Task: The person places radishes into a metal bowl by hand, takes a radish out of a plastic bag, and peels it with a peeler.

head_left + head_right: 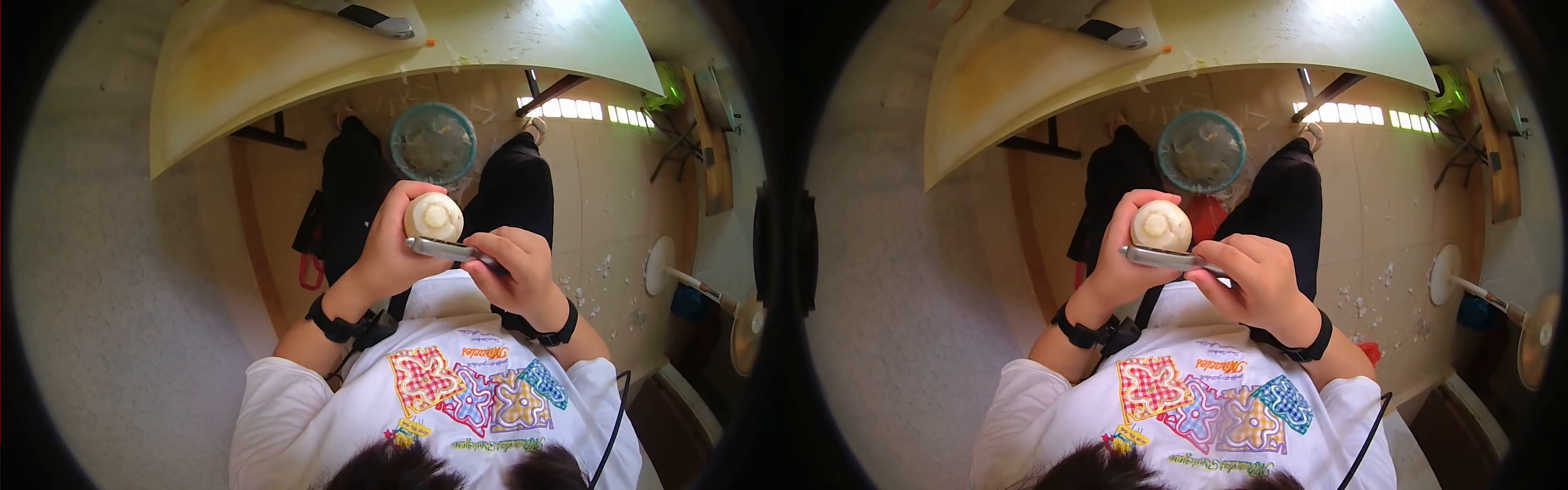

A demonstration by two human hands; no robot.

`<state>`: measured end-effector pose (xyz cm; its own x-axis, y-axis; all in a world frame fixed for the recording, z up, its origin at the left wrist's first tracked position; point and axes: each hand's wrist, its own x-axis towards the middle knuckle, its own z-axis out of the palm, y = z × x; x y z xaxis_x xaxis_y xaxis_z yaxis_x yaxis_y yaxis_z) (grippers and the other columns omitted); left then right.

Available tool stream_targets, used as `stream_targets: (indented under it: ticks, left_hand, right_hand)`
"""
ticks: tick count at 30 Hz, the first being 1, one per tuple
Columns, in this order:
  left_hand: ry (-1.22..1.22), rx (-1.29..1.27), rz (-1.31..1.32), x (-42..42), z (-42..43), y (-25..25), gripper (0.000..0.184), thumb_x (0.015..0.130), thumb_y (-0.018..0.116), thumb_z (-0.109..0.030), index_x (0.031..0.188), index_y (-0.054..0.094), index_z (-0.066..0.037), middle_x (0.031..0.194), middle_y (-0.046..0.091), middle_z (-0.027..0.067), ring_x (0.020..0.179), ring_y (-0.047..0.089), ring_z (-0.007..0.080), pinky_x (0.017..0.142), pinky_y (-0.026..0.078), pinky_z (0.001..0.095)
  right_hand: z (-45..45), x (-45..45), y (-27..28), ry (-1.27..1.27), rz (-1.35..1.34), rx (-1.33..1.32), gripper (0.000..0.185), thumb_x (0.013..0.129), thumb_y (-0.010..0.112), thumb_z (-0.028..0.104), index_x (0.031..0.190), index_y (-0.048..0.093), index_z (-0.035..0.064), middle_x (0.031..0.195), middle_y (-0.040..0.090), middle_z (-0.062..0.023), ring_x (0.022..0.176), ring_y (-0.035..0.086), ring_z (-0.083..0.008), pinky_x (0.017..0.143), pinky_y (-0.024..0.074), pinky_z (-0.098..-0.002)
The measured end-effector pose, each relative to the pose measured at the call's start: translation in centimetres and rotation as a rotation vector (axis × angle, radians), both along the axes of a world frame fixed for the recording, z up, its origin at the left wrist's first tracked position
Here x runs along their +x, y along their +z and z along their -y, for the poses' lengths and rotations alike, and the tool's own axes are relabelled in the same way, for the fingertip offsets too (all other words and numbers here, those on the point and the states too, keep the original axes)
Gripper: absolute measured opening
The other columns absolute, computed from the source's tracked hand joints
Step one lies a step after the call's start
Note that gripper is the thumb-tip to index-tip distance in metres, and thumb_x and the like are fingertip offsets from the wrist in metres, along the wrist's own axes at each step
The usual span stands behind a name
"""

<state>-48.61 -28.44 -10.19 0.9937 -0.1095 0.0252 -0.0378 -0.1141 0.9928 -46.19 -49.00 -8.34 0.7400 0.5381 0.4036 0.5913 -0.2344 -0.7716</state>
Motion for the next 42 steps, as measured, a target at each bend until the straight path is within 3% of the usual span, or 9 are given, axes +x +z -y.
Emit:
stream_targets:
  ticks: [3, 10, 12, 23, 38, 42]
  left_hand:
    - [0.007, -0.164, -0.13, -0.3, 0.4, 0.3, 0.062, 0.069, 0.084, -0.004, 0.121, 0.051, -0.006, 0.11, 0.058, 0.0059, 0.1, 0.059, 0.0139, 0.087, 0.05, 0.0295]
    - [-0.009, 0.009, -0.062, -0.4, -0.1, 0.3, 0.063, 0.067, 0.082, -0.003, 0.121, 0.051, -0.006, 0.111, 0.058, 0.008, 0.101, 0.06, 0.0183, 0.088, 0.049, 0.0318]
    - [-0.081, 0.044, 0.005, -0.5, -0.3, 0.3, 0.066, 0.066, 0.082, 0.0, 0.125, 0.051, -0.007, 0.114, 0.056, 0.0048, 0.104, 0.058, 0.0137, 0.091, 0.048, 0.0297]
    - [-0.115, 0.049, -0.001, -0.5, -0.4, 0.2, 0.066, 0.063, 0.082, -0.001, 0.122, 0.054, -0.007, 0.112, 0.055, 0.0052, 0.103, 0.058, 0.0159, 0.09, 0.047, 0.0299]
    - [-0.307, -0.006, -0.128, -0.4, -1.7, 0.8, 0.065, 0.062, 0.08, 0.0, 0.12, 0.055, -0.008, 0.114, 0.055, 0.0043, 0.103, 0.056, 0.0156, 0.091, 0.045, 0.0305]
    - [-0.459, 0.0, -0.075, 0.0, -1.4, 1.3, 0.066, 0.062, 0.082, -0.004, 0.123, 0.056, -0.008, 0.114, 0.055, 0.0062, 0.105, 0.055, 0.0194, 0.093, 0.044, 0.032]
  right_hand:
    - [0.3, 0.4, -0.3, -0.054, 0.002, -0.049, 0.026, 0.075, 0.081, 0.011, 0.096, 0.068, 0.0049, 0.069, 0.062, -0.0062, 0.054, 0.059, -0.0204, 0.047, 0.0439, -0.0299]
    - [0.7, 0.5, -0.6, -0.049, -0.009, -0.042, 0.023, 0.076, 0.081, 0.011, 0.094, 0.068, 0.0041, 0.068, 0.061, -0.0063, 0.051, 0.057, -0.0193, 0.046, 0.0425, -0.0295]
    - [1.1, 0.9, -0.8, -0.093, -0.057, -0.04, 0.021, 0.078, 0.08, 0.011, 0.093, 0.068, 0.0038, 0.067, 0.061, -0.0064, 0.05, 0.055, -0.0181, 0.045, 0.0414, -0.0287]
    - [1.8, 0.7, -1.1, -0.051, -0.139, -0.026, 0.018, 0.078, 0.079, 0.01, 0.092, 0.069, 0.0024, 0.064, 0.059, -0.0062, 0.049, 0.054, -0.0183, 0.045, 0.04, -0.029]
    - [2.0, 1.0, -0.9, 0.0, -0.118, -0.045, 0.018, 0.076, 0.08, 0.012, 0.088, 0.069, 0.004, 0.065, 0.061, -0.0056, 0.051, 0.058, -0.0197, 0.046, 0.0425, -0.0291]
    - [1.9, 1.2, -1.2, 0.007, -0.144, -0.062, 0.017, 0.077, 0.079, 0.011, 0.088, 0.069, 0.003, 0.064, 0.06, -0.0066, 0.051, 0.057, -0.0196, 0.047, 0.0422, -0.0289]
